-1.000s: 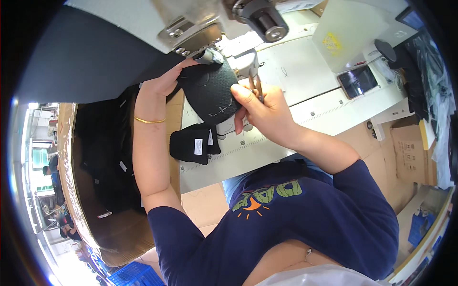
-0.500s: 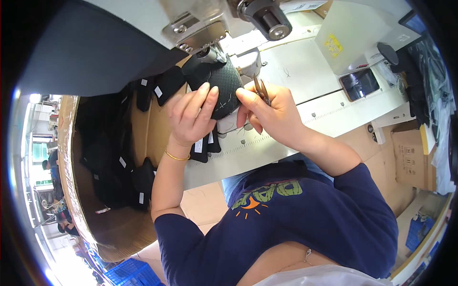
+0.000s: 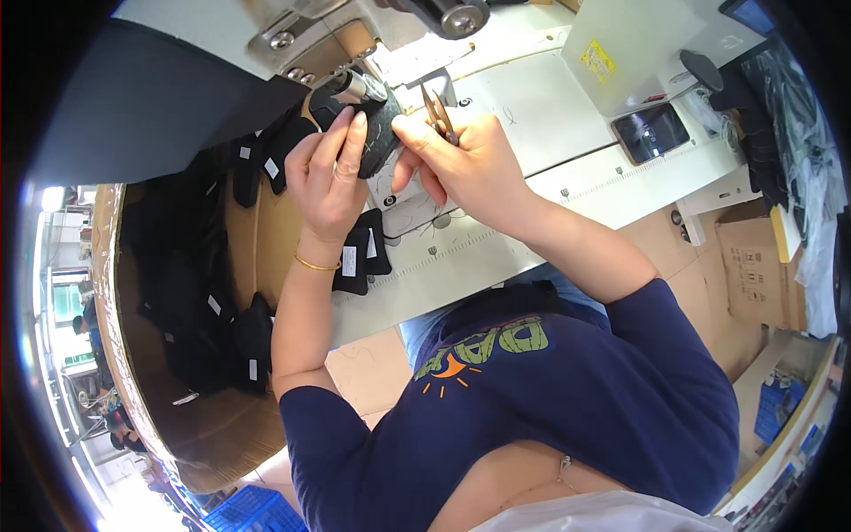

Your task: The recorder is using a sewing machine to stitch together black fabric or leather shoe components.

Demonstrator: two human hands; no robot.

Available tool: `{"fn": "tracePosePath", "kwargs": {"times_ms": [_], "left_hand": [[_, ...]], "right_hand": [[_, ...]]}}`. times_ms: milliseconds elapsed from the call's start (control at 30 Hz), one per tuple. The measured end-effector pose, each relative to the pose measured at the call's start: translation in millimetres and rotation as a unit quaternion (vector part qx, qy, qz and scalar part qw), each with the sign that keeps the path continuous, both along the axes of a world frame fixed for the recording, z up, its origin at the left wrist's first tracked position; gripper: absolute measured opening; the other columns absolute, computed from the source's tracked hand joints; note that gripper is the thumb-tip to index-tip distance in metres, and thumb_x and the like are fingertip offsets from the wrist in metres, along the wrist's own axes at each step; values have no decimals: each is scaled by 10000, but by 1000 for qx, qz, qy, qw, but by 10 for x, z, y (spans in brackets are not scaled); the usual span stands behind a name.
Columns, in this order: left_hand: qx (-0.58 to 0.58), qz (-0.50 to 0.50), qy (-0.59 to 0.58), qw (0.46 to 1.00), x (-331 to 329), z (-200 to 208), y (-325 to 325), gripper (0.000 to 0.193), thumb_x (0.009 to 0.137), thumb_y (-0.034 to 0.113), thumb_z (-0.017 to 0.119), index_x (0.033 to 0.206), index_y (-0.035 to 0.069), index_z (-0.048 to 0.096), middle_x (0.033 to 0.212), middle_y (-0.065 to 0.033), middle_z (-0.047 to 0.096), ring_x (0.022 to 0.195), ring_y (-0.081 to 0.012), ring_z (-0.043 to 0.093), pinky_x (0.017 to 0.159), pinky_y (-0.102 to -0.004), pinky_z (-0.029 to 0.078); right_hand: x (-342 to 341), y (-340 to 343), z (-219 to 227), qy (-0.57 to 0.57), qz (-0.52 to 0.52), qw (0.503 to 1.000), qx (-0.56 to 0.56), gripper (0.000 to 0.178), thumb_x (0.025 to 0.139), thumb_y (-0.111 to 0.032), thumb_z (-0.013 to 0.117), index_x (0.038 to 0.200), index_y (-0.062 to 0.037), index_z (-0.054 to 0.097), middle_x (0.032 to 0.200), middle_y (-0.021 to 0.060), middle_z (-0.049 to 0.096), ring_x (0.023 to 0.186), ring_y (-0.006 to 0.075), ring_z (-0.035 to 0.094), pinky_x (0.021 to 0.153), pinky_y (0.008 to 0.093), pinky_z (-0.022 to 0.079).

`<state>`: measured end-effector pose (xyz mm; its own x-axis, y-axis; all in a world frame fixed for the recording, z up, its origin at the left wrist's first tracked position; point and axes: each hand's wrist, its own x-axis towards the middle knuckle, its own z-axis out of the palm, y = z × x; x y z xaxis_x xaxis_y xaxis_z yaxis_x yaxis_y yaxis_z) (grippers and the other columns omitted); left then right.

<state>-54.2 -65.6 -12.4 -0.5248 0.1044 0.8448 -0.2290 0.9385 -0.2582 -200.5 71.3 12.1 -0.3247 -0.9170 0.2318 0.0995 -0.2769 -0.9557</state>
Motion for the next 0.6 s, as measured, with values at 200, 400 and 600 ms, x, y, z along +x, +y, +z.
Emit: {"fn": "tracePosePath", "kwargs": {"times_ms": [200, 400, 600], "left_hand": [[-3, 30, 13, 999, -49, 35, 4, 610, 585, -75, 622, 1179, 45, 693, 1190, -67, 657, 886, -223, 547, 800, -309, 453], [-5, 21, 22, 1000, -4, 239, 307, 408, 585, -49, 674, 982, 11, 746, 1024, -60, 715, 759, -186, 583, 708, -301, 462], [20, 55, 0, 998, -127, 406, 553, 377, 611, -101, 677, 967, 11, 731, 969, -48, 706, 806, -214, 581, 725, -307, 468]], "right_hand": [[53, -17, 32, -18, -11, 1000, -2, 314, 975, -215, 534, 742, -14, 599, 630, 60, 668, 420, 61, 493, 395, 229, 384], [27, 6, 9, -50, -11, 999, -1, 306, 973, -197, 542, 725, -28, 601, 636, 55, 665, 418, 53, 480, 383, 222, 353], [-11, 7, 2, -29, -10, 999, -16, 331, 970, -197, 538, 697, -20, 603, 603, 49, 649, 420, 50, 479, 384, 223, 351]]}}
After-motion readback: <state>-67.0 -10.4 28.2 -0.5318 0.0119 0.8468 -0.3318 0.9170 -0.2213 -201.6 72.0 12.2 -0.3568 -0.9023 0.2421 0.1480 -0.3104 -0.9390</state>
